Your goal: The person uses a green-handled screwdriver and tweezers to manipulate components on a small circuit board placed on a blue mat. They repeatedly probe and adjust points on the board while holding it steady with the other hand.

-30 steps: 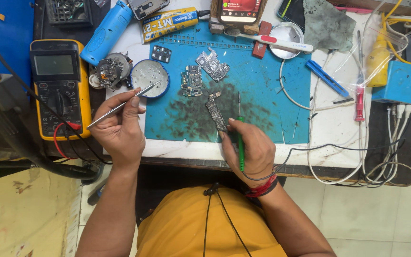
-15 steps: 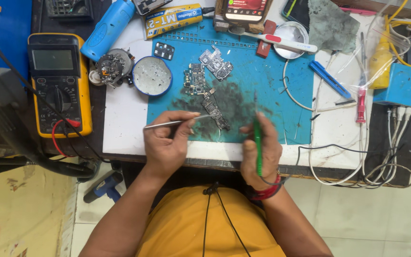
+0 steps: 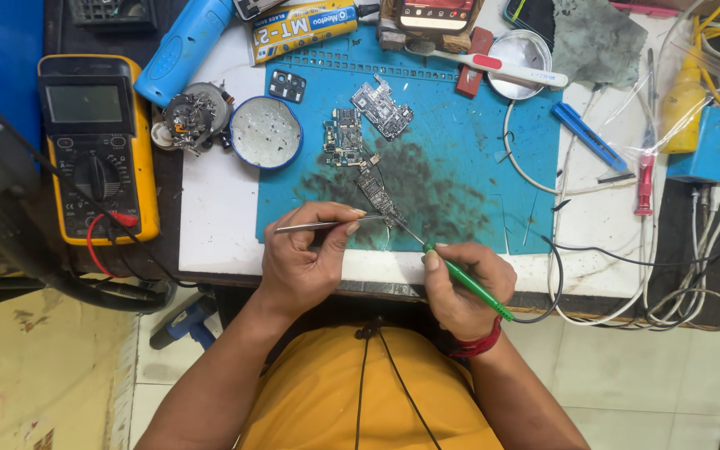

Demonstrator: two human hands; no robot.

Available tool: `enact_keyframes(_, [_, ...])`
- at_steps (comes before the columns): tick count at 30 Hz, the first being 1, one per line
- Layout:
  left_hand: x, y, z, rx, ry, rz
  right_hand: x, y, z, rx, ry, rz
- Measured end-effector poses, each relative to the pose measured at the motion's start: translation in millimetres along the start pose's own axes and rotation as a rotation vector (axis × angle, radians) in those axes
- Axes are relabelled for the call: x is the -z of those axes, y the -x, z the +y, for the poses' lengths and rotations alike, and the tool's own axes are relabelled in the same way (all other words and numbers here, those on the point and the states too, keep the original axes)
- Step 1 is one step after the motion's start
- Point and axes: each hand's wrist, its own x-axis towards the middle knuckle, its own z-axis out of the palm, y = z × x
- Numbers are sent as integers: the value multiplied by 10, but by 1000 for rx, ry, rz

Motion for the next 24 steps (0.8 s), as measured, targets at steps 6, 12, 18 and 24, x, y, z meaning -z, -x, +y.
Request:
enact_keyframes(6, [-8, 7, -12, 13, -7, -8, 1, -37, -20, -8, 42, -28])
enact_keyframes(12, [-14, 14, -20, -18, -2, 3, 1, -49, -34, 2, 61, -34])
enact_keyframes(18, [-14, 6, -20, -21, -11, 2, -2, -52, -43, -4, 46, -29])
enact_keyframes(24, [-9, 14, -14, -15, -30, 3, -11, -51, -47, 0, 39, -20])
